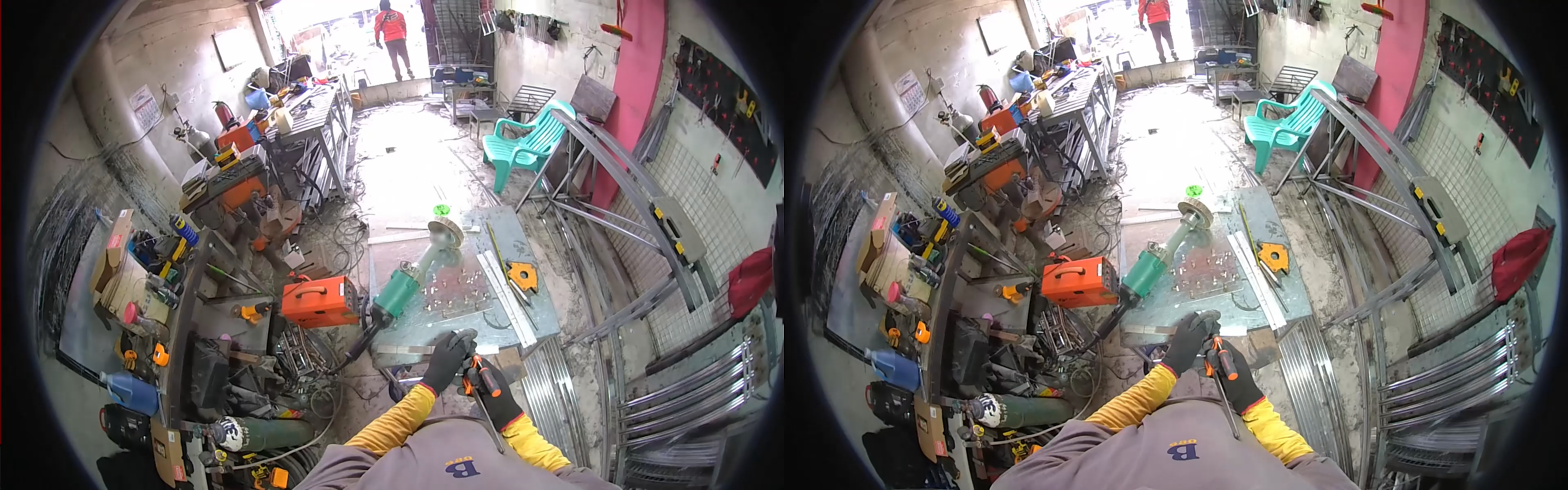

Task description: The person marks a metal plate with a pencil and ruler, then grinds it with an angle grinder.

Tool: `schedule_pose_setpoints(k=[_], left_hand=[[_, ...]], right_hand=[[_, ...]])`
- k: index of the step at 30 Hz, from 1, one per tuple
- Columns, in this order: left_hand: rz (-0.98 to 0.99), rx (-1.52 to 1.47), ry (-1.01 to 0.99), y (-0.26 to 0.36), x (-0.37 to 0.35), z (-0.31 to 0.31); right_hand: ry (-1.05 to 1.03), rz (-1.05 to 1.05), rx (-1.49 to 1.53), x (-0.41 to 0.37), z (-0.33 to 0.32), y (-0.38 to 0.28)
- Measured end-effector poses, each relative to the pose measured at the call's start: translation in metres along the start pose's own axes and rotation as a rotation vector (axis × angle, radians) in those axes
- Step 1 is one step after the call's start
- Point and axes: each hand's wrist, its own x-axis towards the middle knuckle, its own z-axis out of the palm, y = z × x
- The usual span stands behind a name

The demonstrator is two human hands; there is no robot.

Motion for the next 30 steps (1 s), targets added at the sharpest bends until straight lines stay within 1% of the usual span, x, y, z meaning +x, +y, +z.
schedule_pose_setpoints(k=[3,5,7,8,9,12,14,15,17,19,21,23,24,28,30], left_hand=[[-0.007,-0.066,-0.028,0.002,0.002,0.003],[0.057,0.166,-0.058,0.003,0.003,0.000],[0.037,0.185,-0.026,0.000,0.003,0.000],[0.024,0.206,0.007,0.004,0.002,0.002],[0.063,0.203,0.032,0.013,-0.003,0.006],[0.089,0.211,0.041,0.004,-0.004,0.006],[0.077,0.207,0.027,-0.004,0.000,0.005],[0.064,0.205,0.016,-0.008,0.002,0.004],[0.081,0.181,0.017,-0.014,0.005,0.004],[0.092,0.156,0.014,-0.017,0.005,0.005],[0.070,0.030,0.012,-0.011,0.003,0.010],[0.060,0.019,0.005,-0.007,0.002,0.013],[0.050,0.008,-0.002,-0.006,0.002,0.014],[0.037,0.025,-0.027,-0.010,0.007,0.012],[0.074,0.105,0.000,-0.010,0.009,0.013]], right_hand=[[0.019,-0.020,-0.079,0.001,-0.002,-0.007],[0.037,-0.043,-0.102,0.001,0.001,-0.013],[0.075,-0.092,-0.123,0.000,0.008,-0.022],[0.074,-0.083,-0.122,0.001,0.006,-0.021],[0.053,-0.069,-0.121,0.003,0.004,-0.019],[0.038,-0.062,-0.124,0.004,0.004,-0.019],[0.061,-0.131,-0.185,0.005,0.004,-0.017],[0.056,-0.130,-0.188,0.005,0.006,-0.018],[0.085,-0.067,-0.090,0.005,0.009,-0.020],[0.082,-0.063,-0.103,0.007,0.003,-0.010],[0.085,-0.059,-0.115,0.008,-0.002,0.001],[0.097,-0.031,0.027,0.009,-0.006,0.009],[0.097,-0.031,0.026,0.009,-0.008,0.013],[0.138,-0.042,-0.049,0.008,-0.006,0.011],[0.155,-0.043,-0.059,0.009,-0.004,0.009]])
